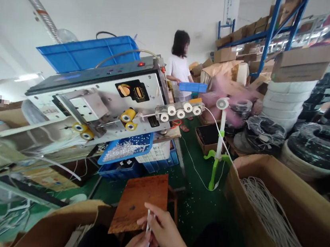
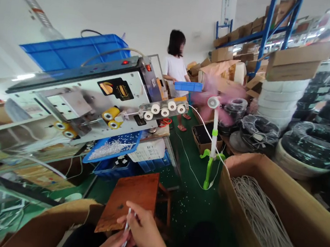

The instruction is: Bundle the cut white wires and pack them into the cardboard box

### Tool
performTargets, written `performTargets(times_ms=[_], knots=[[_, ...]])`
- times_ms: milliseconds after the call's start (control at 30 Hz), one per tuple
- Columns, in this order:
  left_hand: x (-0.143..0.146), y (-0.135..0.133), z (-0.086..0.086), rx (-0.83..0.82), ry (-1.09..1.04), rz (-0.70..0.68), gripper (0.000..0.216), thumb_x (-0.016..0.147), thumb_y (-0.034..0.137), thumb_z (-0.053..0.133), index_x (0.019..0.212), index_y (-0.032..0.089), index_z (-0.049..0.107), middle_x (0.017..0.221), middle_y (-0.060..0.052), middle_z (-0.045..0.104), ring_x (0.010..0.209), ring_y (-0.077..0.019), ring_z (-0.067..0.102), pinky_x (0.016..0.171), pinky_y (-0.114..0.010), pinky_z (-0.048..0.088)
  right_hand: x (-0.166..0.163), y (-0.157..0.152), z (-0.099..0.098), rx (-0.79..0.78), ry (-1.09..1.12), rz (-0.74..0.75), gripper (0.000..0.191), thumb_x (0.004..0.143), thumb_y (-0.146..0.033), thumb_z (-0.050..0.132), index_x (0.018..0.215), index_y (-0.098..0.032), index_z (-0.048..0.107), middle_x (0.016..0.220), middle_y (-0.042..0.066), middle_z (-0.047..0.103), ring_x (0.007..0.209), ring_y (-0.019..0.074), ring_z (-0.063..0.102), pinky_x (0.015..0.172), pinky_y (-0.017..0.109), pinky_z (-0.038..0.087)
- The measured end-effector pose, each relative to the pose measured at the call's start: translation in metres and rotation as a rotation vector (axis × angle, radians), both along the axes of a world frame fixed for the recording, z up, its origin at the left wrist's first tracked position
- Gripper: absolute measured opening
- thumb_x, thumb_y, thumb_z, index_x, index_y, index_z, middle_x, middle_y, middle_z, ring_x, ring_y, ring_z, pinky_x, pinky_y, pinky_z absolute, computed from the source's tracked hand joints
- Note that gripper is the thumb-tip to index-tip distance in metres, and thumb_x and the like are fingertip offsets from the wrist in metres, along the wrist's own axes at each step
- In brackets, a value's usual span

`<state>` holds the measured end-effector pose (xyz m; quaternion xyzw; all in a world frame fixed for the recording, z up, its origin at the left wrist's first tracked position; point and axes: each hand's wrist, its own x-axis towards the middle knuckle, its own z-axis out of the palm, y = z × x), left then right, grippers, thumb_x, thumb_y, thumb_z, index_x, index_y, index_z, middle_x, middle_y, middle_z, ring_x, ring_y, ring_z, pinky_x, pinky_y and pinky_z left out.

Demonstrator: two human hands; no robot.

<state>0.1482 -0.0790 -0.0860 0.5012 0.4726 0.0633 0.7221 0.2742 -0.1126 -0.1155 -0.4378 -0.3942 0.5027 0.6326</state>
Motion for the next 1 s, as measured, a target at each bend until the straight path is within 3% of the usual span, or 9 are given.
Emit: performTargets(times_ms=[100,200,267,333,500,600,800,1000], knots=[[-0.005,0.002,-0.002,-0.007,-0.049,0.105,0.072,0.051,0.085,0.07,0.071,0.018,0.055,0.052,0.007,0.046,0.042,-0.0027,0.019,0.046,-0.023,0.011,-0.003,-0.002,0.003,0.044,-0.011,-0.148,0.053,0.095,-0.053,0.053,0.141,-0.027,0.049,0.115,0.009,0.067,0.07,0.0123,0.061,0.059,0.024,0.051],[-0.01,0.005,0.005,0.028,-0.142,0.211,0.061,0.062,0.075,0.072,0.076,0.017,0.058,0.056,0.007,0.044,0.046,-0.0027,0.019,0.047,-0.021,0.015,-0.006,-0.007,0.009,0.129,-0.163,-0.296,0.027,0.092,-0.037,0.06,0.116,-0.023,0.064,0.129,0.01,0.059,0.102,0.0193,0.063,0.083,0.031,0.053],[-0.011,0.007,0.016,0.031,-0.19,0.278,0.058,0.063,0.07,0.076,0.076,0.017,0.058,0.055,0.009,0.038,0.047,-0.0033,0.02,0.048,-0.021,0.017,-0.008,-0.011,0.015,0.157,-0.311,-0.291,0.012,0.087,-0.026,0.064,0.097,-0.021,0.068,0.129,0.01,0.057,0.117,0.0228,0.057,0.097,0.036,0.048],[-0.011,0.008,0.025,0.015,-0.223,0.341,0.058,0.06,0.066,0.081,0.082,0.018,0.06,0.056,0.009,0.034,0.048,-0.0036,0.022,0.048,-0.02,0.018,-0.012,-0.013,0.022,0.143,-0.438,-0.262,0.01,0.083,-0.019,0.067,0.092,-0.022,0.07,0.128,0.01,0.057,0.123,0.0245,0.053,0.103,0.039,0.044],[-0.016,0.008,0.031,0.03,-0.282,0.356,0.073,0.063,0.064,0.08,0.118,0.019,0.064,0.067,0.005,0.047,0.05,-0.0038,0.026,0.049,-0.02,0.019,-0.029,-0.012,0.031,0.12,-0.513,-0.239,0.015,0.082,-0.014,0.067,0.093,-0.023,0.073,0.124,0.008,0.061,0.121,0.0237,0.053,0.105,0.039,0.042],[-0.023,0.009,0.028,0.049,-0.282,0.334,0.079,0.064,0.069,0.077,0.123,0.019,0.064,0.066,0.004,0.047,0.049,-0.0048,0.025,0.048,-0.022,0.018,-0.039,-0.009,0.032,0.115,-0.462,-0.24,0.013,0.082,-0.01,0.064,0.086,-0.021,0.07,0.117,0.008,0.063,0.115,0.0221,0.057,0.102,0.038,0.043],[-0.035,0.013,0.034,0.081,-0.342,0.348,0.072,0.066,0.069,0.075,0.114,0.016,0.065,0.056,0.007,0.039,0.048,-0.0066,0.028,0.047,-0.023,0.022,-0.056,-0.002,0.044,0.099,-0.361,-0.291,0.015,0.085,-0.012,0.059,0.074,-0.019,0.065,0.112,0.009,0.064,0.106,0.0206,0.061,0.095,0.035,0.047],[-0.051,0.01,0.025,0.115,-0.391,0.281,0.057,0.075,0.073,0.062,0.08,0.017,0.057,0.049,0.005,0.046,0.04,-0.0077,0.036,0.043,-0.024,0.023,-0.06,0.004,0.05,0.085,-0.464,-0.303,0.021,0.092,-0.033,0.059,0.08,-0.021,0.07,0.124,0.012,0.06,0.121,0.0259,0.055,0.103,0.04,0.044]])
